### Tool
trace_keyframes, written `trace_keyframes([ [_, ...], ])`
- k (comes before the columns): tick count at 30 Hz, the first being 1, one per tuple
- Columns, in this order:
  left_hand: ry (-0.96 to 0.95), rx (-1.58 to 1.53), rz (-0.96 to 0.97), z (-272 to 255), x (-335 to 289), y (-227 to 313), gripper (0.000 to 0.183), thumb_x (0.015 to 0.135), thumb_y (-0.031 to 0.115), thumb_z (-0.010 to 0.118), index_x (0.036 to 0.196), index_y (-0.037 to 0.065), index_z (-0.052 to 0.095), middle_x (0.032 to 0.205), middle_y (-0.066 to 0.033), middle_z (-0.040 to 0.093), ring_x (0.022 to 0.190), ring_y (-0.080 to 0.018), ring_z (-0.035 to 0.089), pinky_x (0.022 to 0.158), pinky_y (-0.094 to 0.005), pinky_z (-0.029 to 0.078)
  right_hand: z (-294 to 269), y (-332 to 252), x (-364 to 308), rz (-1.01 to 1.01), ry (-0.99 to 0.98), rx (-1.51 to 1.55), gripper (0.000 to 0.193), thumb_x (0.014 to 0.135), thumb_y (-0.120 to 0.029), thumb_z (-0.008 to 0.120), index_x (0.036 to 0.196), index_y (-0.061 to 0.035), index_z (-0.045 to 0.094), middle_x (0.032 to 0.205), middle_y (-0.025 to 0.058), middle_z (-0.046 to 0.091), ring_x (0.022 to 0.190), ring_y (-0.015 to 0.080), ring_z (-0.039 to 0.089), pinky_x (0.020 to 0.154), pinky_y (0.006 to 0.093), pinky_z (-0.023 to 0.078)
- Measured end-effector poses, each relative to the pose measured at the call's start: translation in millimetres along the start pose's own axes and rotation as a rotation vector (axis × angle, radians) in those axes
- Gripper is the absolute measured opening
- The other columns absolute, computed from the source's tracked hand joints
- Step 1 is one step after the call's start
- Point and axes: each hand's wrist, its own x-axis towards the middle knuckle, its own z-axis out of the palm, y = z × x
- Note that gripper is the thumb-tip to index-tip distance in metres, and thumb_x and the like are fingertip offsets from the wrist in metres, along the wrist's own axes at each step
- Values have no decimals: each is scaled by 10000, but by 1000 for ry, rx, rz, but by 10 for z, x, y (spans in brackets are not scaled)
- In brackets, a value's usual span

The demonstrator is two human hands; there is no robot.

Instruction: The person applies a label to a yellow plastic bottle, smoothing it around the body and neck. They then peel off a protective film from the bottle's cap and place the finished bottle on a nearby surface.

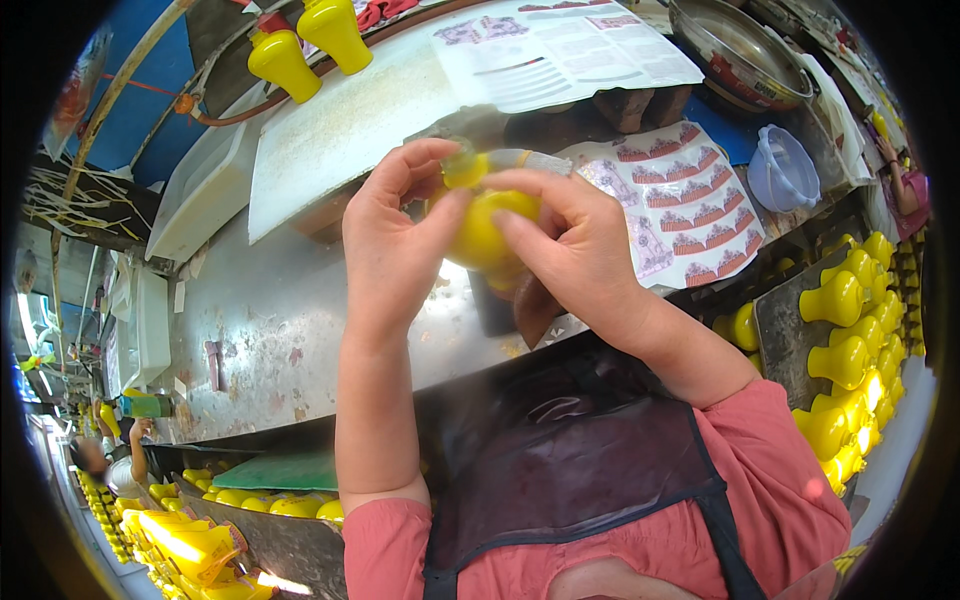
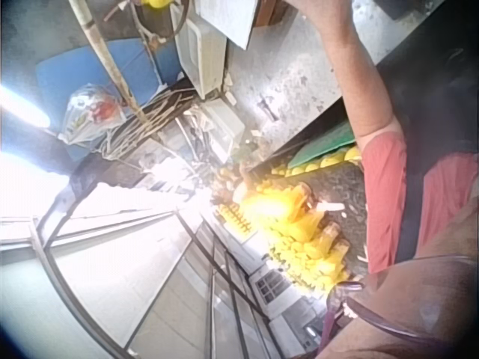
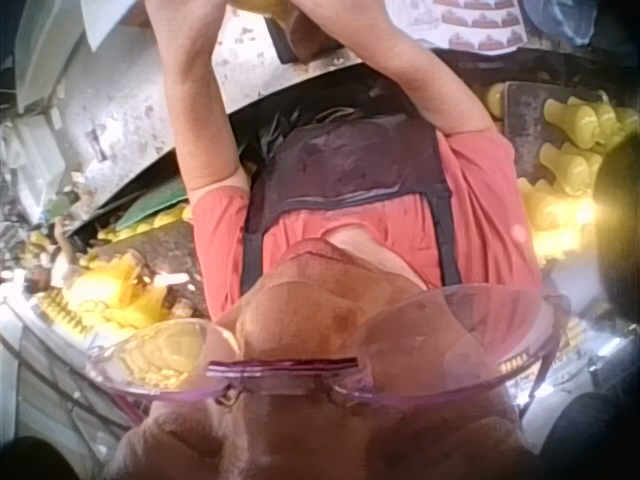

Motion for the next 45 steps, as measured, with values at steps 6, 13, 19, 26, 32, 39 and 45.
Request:
trace_keyframes([
  [6, -3, 9, -10, 14, 0, 30, 373, 857, -32, 718, 1225, 16, 677, 1072, -63, 710, 959, -109, 635, 900, -263, 517, 5, -53, -64, -54, 4, -140, 322, 862, -148, 736, 1179, -96, 753, 833, 176, 639, 768, 339, 667, 684, 415, 532],
  [13, -34, 46, -2, -12, 2, 63, 383, 848, -29, 742, 1221, 21, 676, 1069, -63, 709, 957, -112, 634, 898, -270, 519, -30, -33, 76, -32, 17, -68, 212, 847, -143, 760, 1035, -47, 777, 739, 113, 642, 665, 202, 602, 643, 336, 499],
  [19, -32, 52, -16, -7, 22, 72, 371, 847, -27, 750, 1208, 16, 676, 1047, -63, 715, 947, -109, 640, 887, -268, 522, -34, -39, 265, -19, -19, -96, 160, 814, -197, 765, 849, -45, 731, 811, 162, 646, 757, 340, 655, 688, 444, 508],
  [26, 19, 2, -6, 37, 27, 67, 325, 807, -14, 742, 1128, 22, 711, 963, -24, 731, 866, -80, 606, 833, -245, 505, -16, -75, 288, -58, -18, -144, 137, 870, -118, 722, 811, 4, 700, 620, 119, 648, 543, 184, 587, 813, 347, 512],
  [32, 27, 34, 1, 45, 29, 64, 311, 807, -3, 739, 1116, 18, 713, 954, -26, 733, 866, -80, 612, 831, -246, 507, -20, -79, 282, -65, -20, -191, 126, 871, -117, 712, 830, 2, 700, 644, 138, 650, 553, 219, 597, 781, 362, 514],
  [39, -22, 59, -4, 10, 24, 79, 364, 825, -17, 758, 1180, 12, 682, 1026, -64, 712, 937, -116, 638, 880, -268, 522, -87, 28, 317, -44, -27, -145, 147, 918, -123, 694, 920, 22, 719, 810, 118, 720, 703, 170, 679, 709, 283, 534],
  [45, 21, 135, 59, 34, 40, 86, 309, 800, 37, 759, 1100, 31, 687, 921, -34, 712, 852, -109, 619, 823, -261, 513, -165, 252, 334, -23, -158, -32, 261, 944, -183, 651, 1135, -45, 764, 974, 199, 714, 886, 334, 692, 799, 403, 537],
])
